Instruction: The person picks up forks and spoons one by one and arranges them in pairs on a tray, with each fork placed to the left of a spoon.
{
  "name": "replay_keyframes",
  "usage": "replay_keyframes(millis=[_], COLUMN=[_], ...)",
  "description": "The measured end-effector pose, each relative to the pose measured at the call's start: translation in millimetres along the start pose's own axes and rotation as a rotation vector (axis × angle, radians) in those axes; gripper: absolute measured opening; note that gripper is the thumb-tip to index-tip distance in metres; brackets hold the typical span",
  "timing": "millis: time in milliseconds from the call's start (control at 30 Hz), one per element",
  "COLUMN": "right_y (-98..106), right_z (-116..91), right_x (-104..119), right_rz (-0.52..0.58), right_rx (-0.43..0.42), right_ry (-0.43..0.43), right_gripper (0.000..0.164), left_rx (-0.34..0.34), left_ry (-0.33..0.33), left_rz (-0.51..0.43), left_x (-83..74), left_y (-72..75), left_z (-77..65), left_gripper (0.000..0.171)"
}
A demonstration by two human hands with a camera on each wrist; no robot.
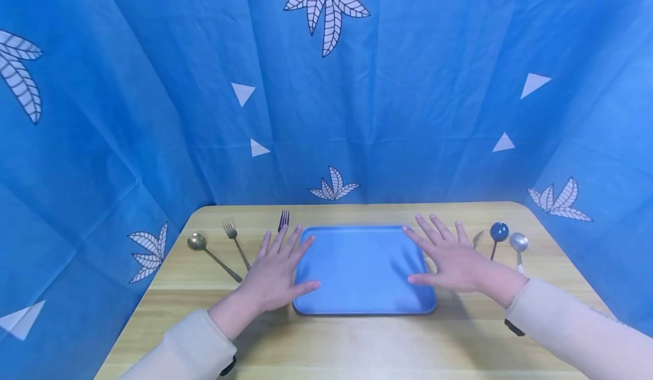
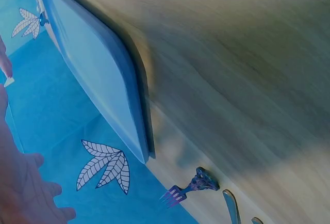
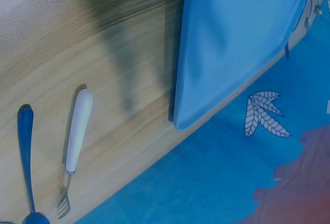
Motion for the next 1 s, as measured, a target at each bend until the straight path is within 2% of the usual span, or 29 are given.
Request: replay_keyframes(millis=[433, 1000], right_y=[-14, -28], right_z=[2, -1], right_x=[-1, -3], right_rz=[0.008, 0.022], right_rx=[0.006, 0.039], right_ry=[0.015, 0.004], right_gripper=[0.095, 0.090], left_rx=[0.001, 0.067], left_ry=[-0.003, -0.007], left_rz=[-0.008, -0.019], left_x=[-2.2, -3.6], left_y=[-12.2, -27.2], left_z=[-0.6, -5.5], left_gripper=[0.091, 0.088])
Point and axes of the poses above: each hand's wrist, its own z-axis towards the middle knuckle, its own y-axis out of the back of the hand, x = y × z, the point moved 6 cm from there along z, towards the middle knuckle, and after that the axes turned 6 degrees about z, right-handed, at the moved point
